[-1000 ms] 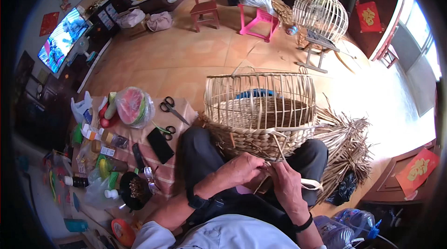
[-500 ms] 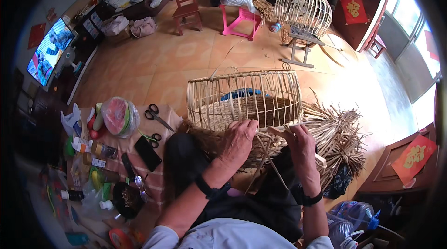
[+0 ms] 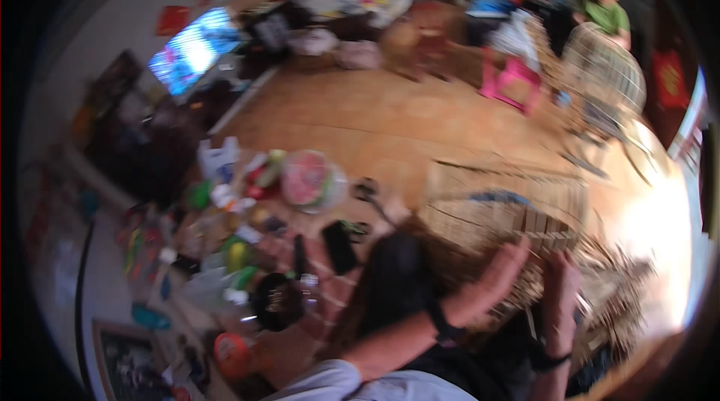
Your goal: Hand-weaving a bamboo cage structure using long bamboo strips.
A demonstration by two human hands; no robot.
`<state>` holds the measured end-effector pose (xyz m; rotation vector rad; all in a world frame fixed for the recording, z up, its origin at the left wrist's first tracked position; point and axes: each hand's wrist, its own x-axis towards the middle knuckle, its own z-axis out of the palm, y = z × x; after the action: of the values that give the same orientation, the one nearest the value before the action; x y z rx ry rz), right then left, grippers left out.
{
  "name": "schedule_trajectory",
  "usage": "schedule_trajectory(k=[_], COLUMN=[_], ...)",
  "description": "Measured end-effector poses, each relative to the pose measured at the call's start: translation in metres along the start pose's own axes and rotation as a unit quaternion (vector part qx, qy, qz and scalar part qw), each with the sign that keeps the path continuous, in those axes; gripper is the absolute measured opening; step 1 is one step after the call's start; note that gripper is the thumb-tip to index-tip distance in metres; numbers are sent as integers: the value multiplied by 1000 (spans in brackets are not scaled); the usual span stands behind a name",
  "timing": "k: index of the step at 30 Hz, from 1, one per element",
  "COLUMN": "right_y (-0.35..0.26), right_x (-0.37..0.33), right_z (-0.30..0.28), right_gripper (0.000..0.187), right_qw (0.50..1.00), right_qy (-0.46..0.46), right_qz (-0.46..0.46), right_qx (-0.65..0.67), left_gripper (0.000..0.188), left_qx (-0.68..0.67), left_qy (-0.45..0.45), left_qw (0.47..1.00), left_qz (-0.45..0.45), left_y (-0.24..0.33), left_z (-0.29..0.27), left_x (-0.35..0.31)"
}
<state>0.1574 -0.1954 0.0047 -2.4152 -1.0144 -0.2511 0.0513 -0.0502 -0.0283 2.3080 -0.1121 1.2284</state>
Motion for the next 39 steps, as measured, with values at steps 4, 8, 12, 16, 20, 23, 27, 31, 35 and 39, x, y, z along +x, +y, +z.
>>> schedule_trajectory(k=[4,8,12,16,20,23,27,31,35,39], right_y=[-18,-12,-26,-22,-17,-14,-16,-17,-17,-5], right_x=[8,14,12,6,-1,-5,-7,-5,-2,-5], right_z=[-3,26,16,19,18,19,19,17,14,3], right_gripper=[10,11,10,11,12,11,12,14,12,10], right_qw=[993,988,981,988,993,993,994,994,993,997], right_qy=[-2,21,32,58,45,38,29,23,29,10], right_qz=[3,-24,-3,-34,-42,-59,-67,-92,-106,-54], right_qx=[114,150,190,139,99,93,84,60,54,56], left_gripper=[59,50,48,32,25,23,20,22,22,35], left_qx=[126,176,192,134,109,105,91,134,223,342], left_qy=[-118,-112,-158,-120,-193,-176,-187,-223,-256,-259], left_qw=[979,972,958,974,953,958,958,951,930,903], left_qz=[-111,-107,-141,-141,-208,-199,-198,-166,-141,-16], left_y=[-26,-24,-23,-13,-5,0,-4,-3,7,2], left_z=[24,21,14,2,-6,-8,-9,-9,-3,6], left_x=[-12,-1,12,14,16,14,9,6,3,-7])
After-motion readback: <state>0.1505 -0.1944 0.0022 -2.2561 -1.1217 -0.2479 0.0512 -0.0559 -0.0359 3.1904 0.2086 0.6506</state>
